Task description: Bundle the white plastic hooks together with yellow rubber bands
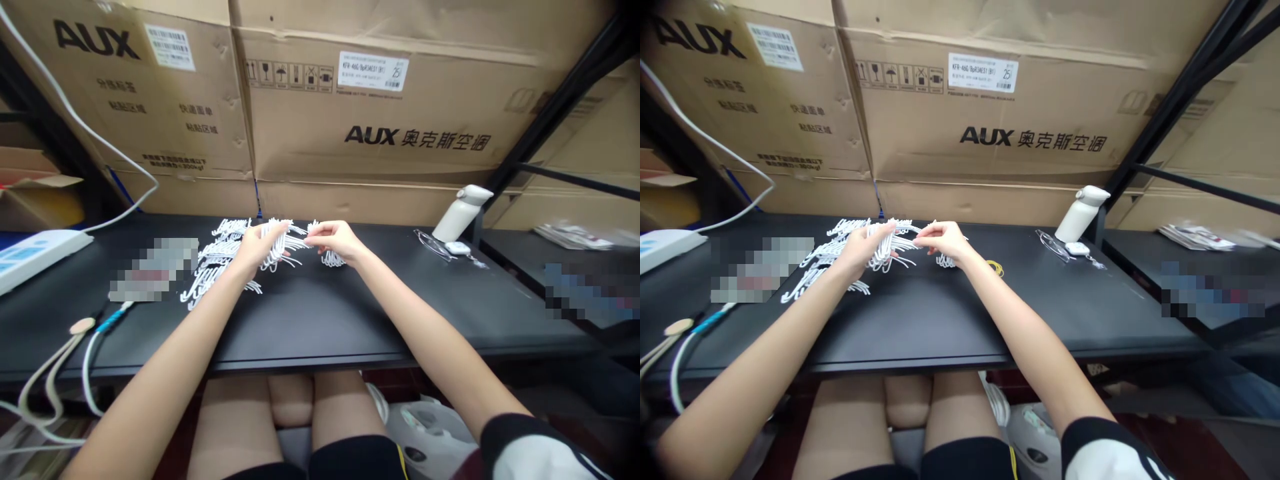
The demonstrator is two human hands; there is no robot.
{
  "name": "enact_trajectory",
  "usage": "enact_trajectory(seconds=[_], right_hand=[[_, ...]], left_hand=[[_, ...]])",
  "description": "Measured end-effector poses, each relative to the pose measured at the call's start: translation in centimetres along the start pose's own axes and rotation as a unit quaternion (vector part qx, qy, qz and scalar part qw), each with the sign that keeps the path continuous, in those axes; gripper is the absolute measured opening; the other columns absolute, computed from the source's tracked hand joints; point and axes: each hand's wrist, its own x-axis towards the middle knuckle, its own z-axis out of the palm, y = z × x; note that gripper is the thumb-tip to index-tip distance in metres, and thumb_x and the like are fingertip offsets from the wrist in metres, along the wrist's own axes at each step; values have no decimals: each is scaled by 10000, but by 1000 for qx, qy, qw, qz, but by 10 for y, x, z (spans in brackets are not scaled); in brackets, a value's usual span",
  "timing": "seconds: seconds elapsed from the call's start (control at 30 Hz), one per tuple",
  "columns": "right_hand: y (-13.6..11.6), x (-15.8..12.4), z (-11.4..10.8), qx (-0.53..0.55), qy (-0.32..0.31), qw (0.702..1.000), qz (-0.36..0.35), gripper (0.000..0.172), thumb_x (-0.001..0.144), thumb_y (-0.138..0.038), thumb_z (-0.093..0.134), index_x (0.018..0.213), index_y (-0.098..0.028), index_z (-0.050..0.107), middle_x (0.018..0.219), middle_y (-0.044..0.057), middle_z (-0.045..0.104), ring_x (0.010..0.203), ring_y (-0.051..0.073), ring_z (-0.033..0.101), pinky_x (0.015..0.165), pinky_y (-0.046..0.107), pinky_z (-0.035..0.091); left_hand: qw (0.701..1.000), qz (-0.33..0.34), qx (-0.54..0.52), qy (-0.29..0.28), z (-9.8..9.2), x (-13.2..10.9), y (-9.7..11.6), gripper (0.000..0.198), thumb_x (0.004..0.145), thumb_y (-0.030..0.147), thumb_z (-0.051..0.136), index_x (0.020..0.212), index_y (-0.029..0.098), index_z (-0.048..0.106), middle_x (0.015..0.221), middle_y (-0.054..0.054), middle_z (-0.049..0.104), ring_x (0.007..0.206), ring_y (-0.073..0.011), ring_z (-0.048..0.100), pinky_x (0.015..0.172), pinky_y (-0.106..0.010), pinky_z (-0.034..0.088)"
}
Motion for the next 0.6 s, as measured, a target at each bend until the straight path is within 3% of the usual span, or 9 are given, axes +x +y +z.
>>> enact_trajectory(seconds=[0.17,0.4,0.53,0.6], right_hand=[[-5,-3,1,-17,-35,999,5,289,585,-348,826,719,-131,690,689,4,657,544,64,545,519,197,486],[-13,-11,6,-120,-222,967,35,377,780,-500,674,809,-125,706,818,68,729,613,94,640,517,177,504],[-13,-13,9,-118,-279,951,66,446,773,-542,668,839,-102,695,845,111,747,656,132,692,532,186,515],[-13,-14,10,-110,-294,946,78,480,761,-567,665,833,-92,690,819,114,749,630,130,691,540,191,520]], left_hand=[[1000,21,2,3,1,1,0,303,737,456,662,763,156,635,538,-5,594,457,-175,612,422,-245,456],[997,62,16,-47,4,-1,-1,331,711,469,664,787,147,667,651,-44,677,575,-191,624,550,-284,503],[988,120,68,-73,3,-2,-1,324,738,483,646,750,161,686,738,-40,692,709,-191,619,662,-267,487],[990,102,68,-70,3,-3,-1,312,715,482,669,701,171,675,715,-30,676,709,-191,607,656,-263,478]])
